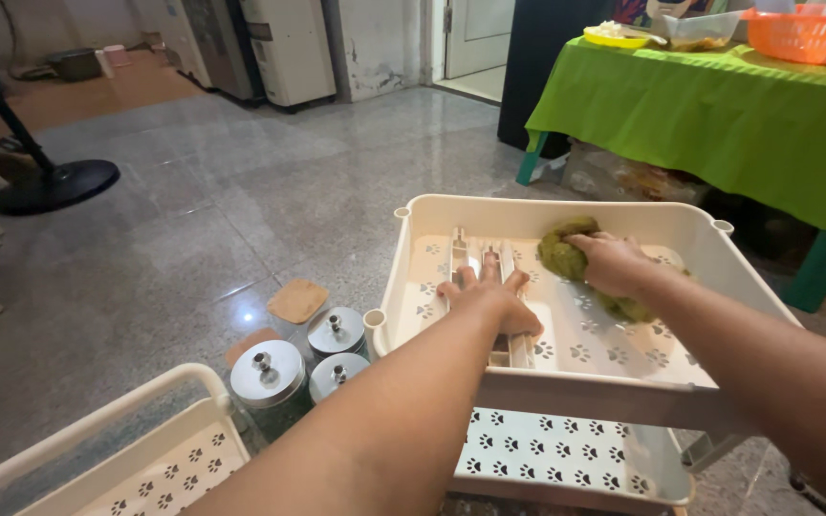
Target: The person assembles a three-tier plastic utility cart. They wipe the trays with a cloth, insert vertical support poles, and attach the top tray with a handle, completing the cart structure.
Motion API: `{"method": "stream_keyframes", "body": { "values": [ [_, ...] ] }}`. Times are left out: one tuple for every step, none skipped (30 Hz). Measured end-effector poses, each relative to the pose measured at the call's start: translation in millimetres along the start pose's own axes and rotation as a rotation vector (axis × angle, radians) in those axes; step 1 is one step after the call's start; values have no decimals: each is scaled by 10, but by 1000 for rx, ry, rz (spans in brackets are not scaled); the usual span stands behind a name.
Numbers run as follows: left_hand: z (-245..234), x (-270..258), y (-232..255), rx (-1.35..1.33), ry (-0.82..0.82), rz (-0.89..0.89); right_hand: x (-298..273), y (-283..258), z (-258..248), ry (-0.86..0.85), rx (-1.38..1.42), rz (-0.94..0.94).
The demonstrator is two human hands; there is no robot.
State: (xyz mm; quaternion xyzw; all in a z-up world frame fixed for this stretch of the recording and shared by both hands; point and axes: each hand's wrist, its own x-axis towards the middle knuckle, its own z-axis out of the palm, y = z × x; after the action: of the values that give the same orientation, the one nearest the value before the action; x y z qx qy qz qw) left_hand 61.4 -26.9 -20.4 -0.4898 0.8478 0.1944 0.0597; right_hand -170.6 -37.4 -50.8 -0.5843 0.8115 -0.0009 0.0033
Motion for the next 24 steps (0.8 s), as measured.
{"method": "stream_keyframes", "body": {
  "values": [
    [8, 11, -2, -2, 2, 0, -28, 13, -25, -11, -9, 17],
    [4, 25, 0, -2, 8, 2, -55, 25, -68, -18, -18, 36],
    [4, 35, 1, -5, 4, -1, -91, 30, -101, -19, 21, 65],
    [13, 43, 2, -7, -1, -3, -145, 37, -114, -20, 60, 95],
    [23, 50, 1, -9, -6, -4, -195, 45, -122, -21, 100, 125],
    [36, 57, 0, -9, -1, -1, -242, 59, -120, -37, 104, 194],
    [45, 64, -6, -9, 3, 2, -280, 75, -106, -53, 109, 263],
    [42, 72, -7, -9, 11, 6, -296, 98, -97, -65, 113, 332],
    [40, 75, -10, -12, 12, 6, -303, 142, -91, -48, 93, 329],
    [46, 75, -9, -16, 12, 6, -312, 216, -84, -32, 72, 327],
    [48, 75, -9, -20, 12, 6, -321, 278, -66, -16, 51, 324],
    [47, 75, -6, -24, 7, 7, -340, 331, -44, -36, 78, 321],
    [45, 74, -7, -29, 1, 8, -370, 380, -29, -55, 106, 318],
    [35, 77, -12, -32, -2, 7, -393, 411, -25, -73, 135, 313],
    [29, 81, -8, -34, 2, 1, -424, 438, -27, -112, 102, 310],
    [33, 80, 1, -35, 4, -5, -472, 465, -23, -152, 69, 308],
    [37, 78, 6, -37, 5, -11, -521, 482, -17, -193, 36, 306],
    [43, 74, 10, -38, 6, -9, -588, 504, -6, -202, 38, 269],
    [47, 68, 9, -40, 7, -8, -670, 522, 2, -211, 40, 232],
    [44, 64, 8, -42, 8, -6, -749, 524, -9, -219, 42, 196],
    [36, 60, 10, -39, 7, -7, -839, 507, -36, -252, 16, 175],
    [24, 55, 13, -35, 4, -8, -954, 475, -72, -286, -9, 156],
    [14, 47, 16, -32, 2, -8, -1078, 423, -122, -320, -35, 136],
    [5, 36, 18, -34, 2, -7, -1206, 356, -184, -298, -23, 116]
  ]
}}
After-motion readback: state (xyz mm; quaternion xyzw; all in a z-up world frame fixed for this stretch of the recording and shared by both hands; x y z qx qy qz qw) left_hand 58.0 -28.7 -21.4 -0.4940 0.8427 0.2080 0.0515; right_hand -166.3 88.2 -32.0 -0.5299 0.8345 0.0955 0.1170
